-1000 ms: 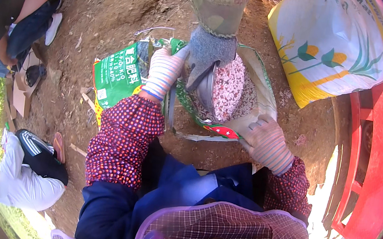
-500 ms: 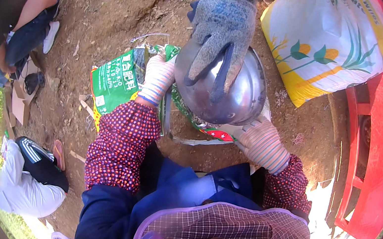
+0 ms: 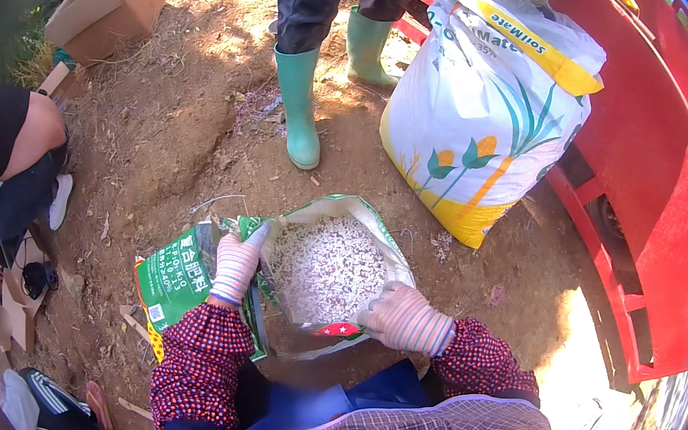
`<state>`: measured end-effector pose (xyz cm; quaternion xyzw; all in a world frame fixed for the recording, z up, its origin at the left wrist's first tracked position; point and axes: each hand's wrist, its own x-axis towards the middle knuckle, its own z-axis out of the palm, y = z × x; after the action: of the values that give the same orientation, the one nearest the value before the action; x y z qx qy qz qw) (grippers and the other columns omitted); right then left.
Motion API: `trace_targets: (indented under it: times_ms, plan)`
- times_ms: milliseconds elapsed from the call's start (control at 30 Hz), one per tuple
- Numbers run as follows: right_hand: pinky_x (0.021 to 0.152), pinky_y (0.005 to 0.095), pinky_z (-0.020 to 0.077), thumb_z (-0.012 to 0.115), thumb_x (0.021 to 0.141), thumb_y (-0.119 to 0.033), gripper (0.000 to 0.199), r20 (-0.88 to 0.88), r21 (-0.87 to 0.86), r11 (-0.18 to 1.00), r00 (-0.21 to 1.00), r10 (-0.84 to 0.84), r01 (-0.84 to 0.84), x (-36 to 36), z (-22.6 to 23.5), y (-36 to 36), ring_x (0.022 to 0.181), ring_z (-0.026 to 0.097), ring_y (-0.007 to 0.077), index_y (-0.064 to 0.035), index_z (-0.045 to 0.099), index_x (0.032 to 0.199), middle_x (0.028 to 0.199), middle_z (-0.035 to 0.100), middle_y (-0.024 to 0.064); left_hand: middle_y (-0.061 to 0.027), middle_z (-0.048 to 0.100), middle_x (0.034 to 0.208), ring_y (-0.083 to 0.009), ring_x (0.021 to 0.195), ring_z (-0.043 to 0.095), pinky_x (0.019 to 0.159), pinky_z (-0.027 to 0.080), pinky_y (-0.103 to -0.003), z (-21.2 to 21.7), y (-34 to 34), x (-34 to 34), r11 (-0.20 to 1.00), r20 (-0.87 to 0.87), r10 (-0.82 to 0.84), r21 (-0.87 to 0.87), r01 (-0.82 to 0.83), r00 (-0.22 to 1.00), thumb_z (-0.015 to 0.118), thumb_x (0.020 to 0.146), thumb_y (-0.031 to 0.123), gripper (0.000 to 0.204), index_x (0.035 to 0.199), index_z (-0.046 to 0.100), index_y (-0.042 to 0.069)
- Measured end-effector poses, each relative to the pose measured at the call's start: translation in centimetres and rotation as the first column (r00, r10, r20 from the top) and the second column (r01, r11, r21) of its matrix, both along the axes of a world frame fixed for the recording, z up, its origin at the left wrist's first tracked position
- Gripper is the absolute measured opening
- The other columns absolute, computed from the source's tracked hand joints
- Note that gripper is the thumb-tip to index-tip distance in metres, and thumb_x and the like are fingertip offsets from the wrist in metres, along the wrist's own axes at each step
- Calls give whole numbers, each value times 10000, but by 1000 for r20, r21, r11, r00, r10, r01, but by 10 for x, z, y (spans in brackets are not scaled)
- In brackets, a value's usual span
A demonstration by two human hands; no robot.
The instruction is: The person holds open green plastic bags while another person scoops white and pink fertilizer pellets into them from larger white sacks.
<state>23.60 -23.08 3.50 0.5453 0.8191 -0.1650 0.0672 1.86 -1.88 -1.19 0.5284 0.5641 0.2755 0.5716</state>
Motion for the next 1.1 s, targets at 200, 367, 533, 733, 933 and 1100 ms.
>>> trace_targets:
  times_ms: [200, 367, 533, 733, 933, 1100]
  plan:
    - [737, 408, 498, 625, 813, -288, 141, -20, 48, 998, 999, 43, -42, -4, 3, 3, 710, 662, 270, -158, 678, 822, 716, 669, 64, -82, 707, 835, -164, 729, 618, 711, 501, -321, -3, 6, -9, 993, -104, -96, 64, 103, 990, 787, 795, 352, 403, 972, 686, 4]
    - [754, 413, 490, 642, 818, -320, 183, -1, 17, 999, 999, 50, -50, -7, 10, 4, 726, 646, 285, -161, 676, 901, 724, 653, 63, -120, 705, 921, -208, 813, 648, 768, 509, -340, 1, 5, -10, 963, -192, -80, 240, 125, 978, 823, 747, 316, 493, 1059, 642, -20]
    - [767, 408, 492, 644, 809, -316, 192, 7, 66, 996, 998, 61, -61, -10, 13, 5, 756, 653, 272, -161, 682, 916, 724, 652, 65, -153, 706, 953, -256, 855, 666, 805, 509, -348, -16, 10, -17, 976, -111, -11, 216, 35, 994, 824, 737, 319, 529, 1076, 624, -35]
    - [824, 411, 484, 651, 805, -321, 203, 33, 48, 996, 997, 68, -70, -9, 16, 5, 785, 654, 262, -164, 680, 931, 751, 657, 55, -177, 699, 985, -316, 882, 674, 826, 513, -378, -28, 14, -16, 940, -193, 32, 338, 36, 981, 808, 736, 368, 571, 1126, 611, 0]
    - [855, 396, 469, 634, 819, -297, 220, -12, 79, 996, 999, 51, -49, -3, 10, 3, 819, 666, 244, -197, 689, 1008, 778, 689, 45, -211, 677, 1017, -394, 957, 650, 841, 513, -459, 19, 1, -6, 930, -533, -70, 271, 249, 843, 706, 800, 327, 456, 1157, 583, 72]
    - [830, 403, 494, 655, 811, -311, 222, -41, 96, 995, 998, 39, -35, -6, 15, 7, 789, 656, 268, -165, 698, 972, 755, 658, 66, -191, 674, 993, -379, 923, 659, 811, 514, -478, 24, -1, -14, 903, -598, -27, 329, 276, 801, 699, 793, 303, 388, 1094, 598, 81]
